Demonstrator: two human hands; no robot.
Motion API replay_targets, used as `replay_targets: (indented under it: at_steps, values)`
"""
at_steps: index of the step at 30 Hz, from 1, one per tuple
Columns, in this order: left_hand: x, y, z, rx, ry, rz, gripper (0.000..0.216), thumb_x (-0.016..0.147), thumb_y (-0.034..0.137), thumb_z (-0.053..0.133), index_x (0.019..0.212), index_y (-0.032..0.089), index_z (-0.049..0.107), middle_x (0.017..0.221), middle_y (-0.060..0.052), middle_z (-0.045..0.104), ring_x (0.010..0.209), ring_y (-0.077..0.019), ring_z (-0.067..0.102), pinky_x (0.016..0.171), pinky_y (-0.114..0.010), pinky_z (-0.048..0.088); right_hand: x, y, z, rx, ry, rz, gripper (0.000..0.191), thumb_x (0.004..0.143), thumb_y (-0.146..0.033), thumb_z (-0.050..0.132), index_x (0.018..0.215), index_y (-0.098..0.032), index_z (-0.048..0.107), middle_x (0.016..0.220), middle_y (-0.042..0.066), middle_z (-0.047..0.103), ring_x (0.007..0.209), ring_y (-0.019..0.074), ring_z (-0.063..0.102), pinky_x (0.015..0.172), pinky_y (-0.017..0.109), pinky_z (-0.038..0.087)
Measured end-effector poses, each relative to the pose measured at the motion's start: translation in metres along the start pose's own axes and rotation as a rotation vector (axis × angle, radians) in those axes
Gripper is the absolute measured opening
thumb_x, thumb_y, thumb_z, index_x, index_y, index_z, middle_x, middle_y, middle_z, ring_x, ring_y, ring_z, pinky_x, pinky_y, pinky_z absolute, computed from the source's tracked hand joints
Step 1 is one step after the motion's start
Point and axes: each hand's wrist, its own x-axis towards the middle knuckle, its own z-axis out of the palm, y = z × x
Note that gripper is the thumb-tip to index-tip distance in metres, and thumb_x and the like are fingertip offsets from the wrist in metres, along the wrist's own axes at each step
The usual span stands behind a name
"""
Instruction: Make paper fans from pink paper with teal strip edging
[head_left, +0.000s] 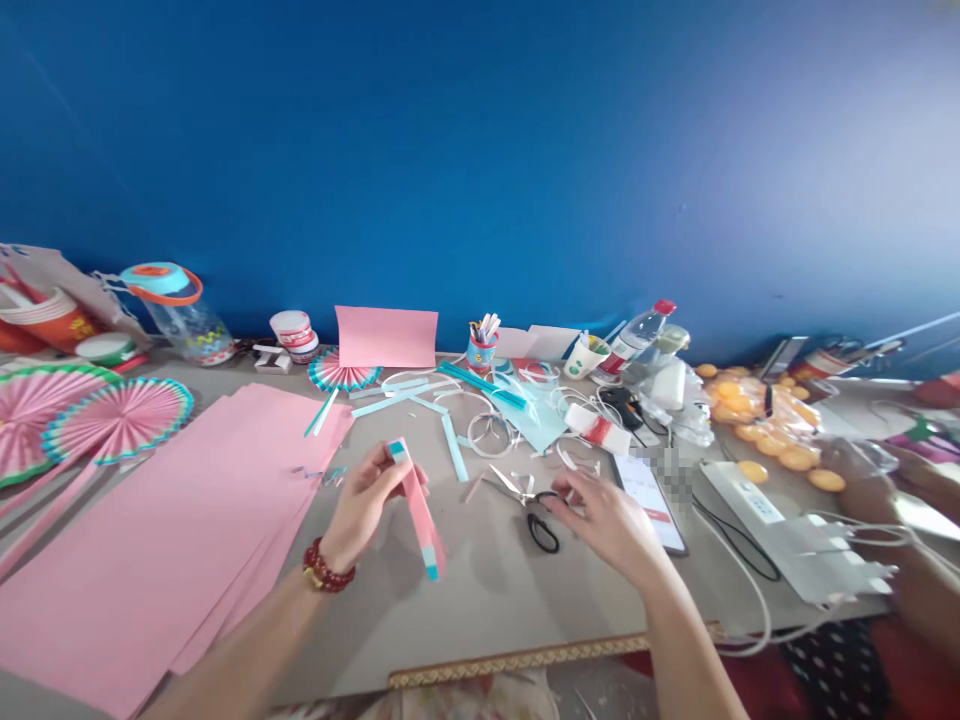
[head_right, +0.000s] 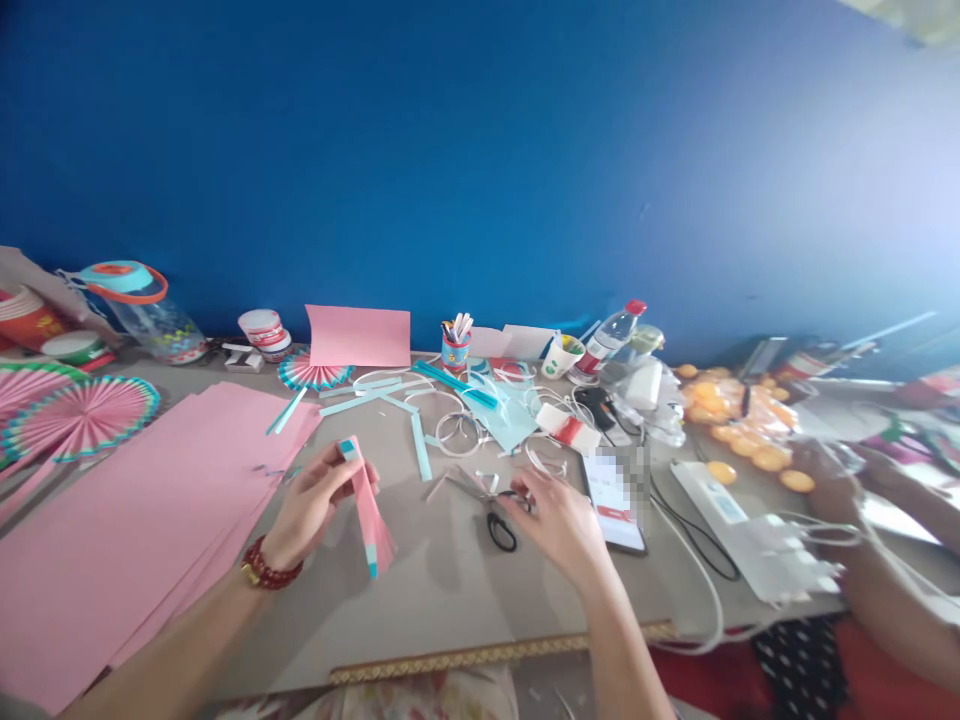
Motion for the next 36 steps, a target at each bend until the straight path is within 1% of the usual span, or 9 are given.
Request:
replay_targets:
  at_steps: [6,10,15,19,24,27,31,34,36]
  values:
    - [-0.009,-0.01,0.012,0.079,-0.197,-0.054,0.022,0.092,0.039,0.06,0.092,0.017,0.054,0.081,-0.004,0.071,0.072,-0.0191,0.07,0.07,-0.032,0.054,-0.027,0.012,0.034,-0.207,-0.021,-0.015,0.026,0.085,-0.038,0.064,0.105,-0.02,0.066,0.102,0.009,0.069,0.1,0.0295,0.066,0.079,0.036,0.05]
    - [-0.012,-0.01,0.015,0.086,-0.224,-0.072,0.024,0.092,0.04,0.058,0.092,0.017,0.054,0.08,-0.005,0.069,0.071,-0.0193,0.069,0.069,-0.032,0.054,-0.019,0.007,0.033,-0.214,-0.109,-0.044,0.023,0.09,-0.032,0.056,0.107,-0.019,0.066,0.104,0.01,0.069,0.1,0.0287,0.066,0.079,0.035,0.049]
    - [-0.013,-0.008,0.016,0.141,-0.185,-0.029,0.023,0.089,0.038,0.06,0.084,0.016,0.059,0.078,-0.001,0.06,0.07,-0.0134,0.058,0.064,-0.025,0.049,-0.011,0.007,0.024,-0.199,-0.155,-0.028,0.021,0.085,-0.021,0.052,0.102,-0.019,0.064,0.103,0.009,0.07,0.099,0.0278,0.067,0.074,0.032,0.046]
    - [-0.011,-0.01,0.014,0.203,-0.12,0.042,0.02,0.087,0.034,0.06,0.078,0.016,0.056,0.069,0.004,0.049,0.064,-0.0098,0.049,0.062,-0.022,0.044,-0.012,0.018,0.015,-0.032,-0.228,0.047,0.018,0.085,-0.028,0.052,0.098,-0.022,0.063,0.095,0.005,0.072,0.085,0.0242,0.068,0.069,0.031,0.045]
    - [-0.01,-0.011,0.013,0.235,-0.092,0.072,0.018,0.087,0.034,0.06,0.085,0.017,0.053,0.071,0.005,0.052,0.054,-0.0071,0.049,0.056,-0.022,0.041,-0.01,0.026,0.014,0.394,-0.285,0.05,0.019,0.084,-0.04,0.058,0.092,-0.022,0.058,0.078,0.001,0.068,0.066,0.017,0.061,0.061,0.028,0.044]
    - [-0.01,-0.011,0.013,0.184,-0.1,0.049,0.02,0.087,0.034,0.061,0.092,0.019,0.05,0.071,0.006,0.054,0.048,-0.0067,0.053,0.051,-0.022,0.042,-0.003,0.004,0.025,0.681,-0.261,0.059,0.022,0.081,-0.042,0.06,0.084,-0.021,0.054,0.067,0.0,0.064,0.057,0.0142,0.055,0.051,0.025,0.04]
    - [-0.009,-0.012,0.013,0.058,-0.142,-0.024,0.024,0.086,0.036,0.062,0.097,0.02,0.048,0.065,0.006,0.058,0.047,-0.0105,0.059,0.05,-0.023,0.047,0.016,-0.046,0.043,0.924,-0.171,0.021,0.024,0.081,-0.041,0.061,0.088,-0.02,0.055,0.072,0.003,0.066,0.061,0.0153,0.059,0.051,0.024,0.042]
    - [-0.008,-0.011,0.013,-0.017,-0.15,-0.061,0.025,0.088,0.039,0.061,0.097,0.019,0.05,0.066,0.003,0.063,0.051,-0.0135,0.064,0.052,-0.026,0.051,0.035,-0.076,0.054,0.965,-0.157,-0.061,0.021,0.082,-0.038,0.058,0.093,-0.02,0.057,0.073,0.003,0.065,0.063,0.0163,0.061,0.054,0.026,0.047]
    - [-0.007,-0.009,0.014,-0.026,-0.127,-0.06,0.026,0.088,0.042,0.06,0.094,0.018,0.052,0.066,0.001,0.065,0.052,-0.0146,0.065,0.054,-0.027,0.053,0.045,-0.087,0.058,0.858,-0.139,-0.153,0.016,0.081,-0.031,0.058,0.092,-0.02,0.059,0.073,0.001,0.063,0.062,0.0147,0.059,0.057,0.026,0.048]
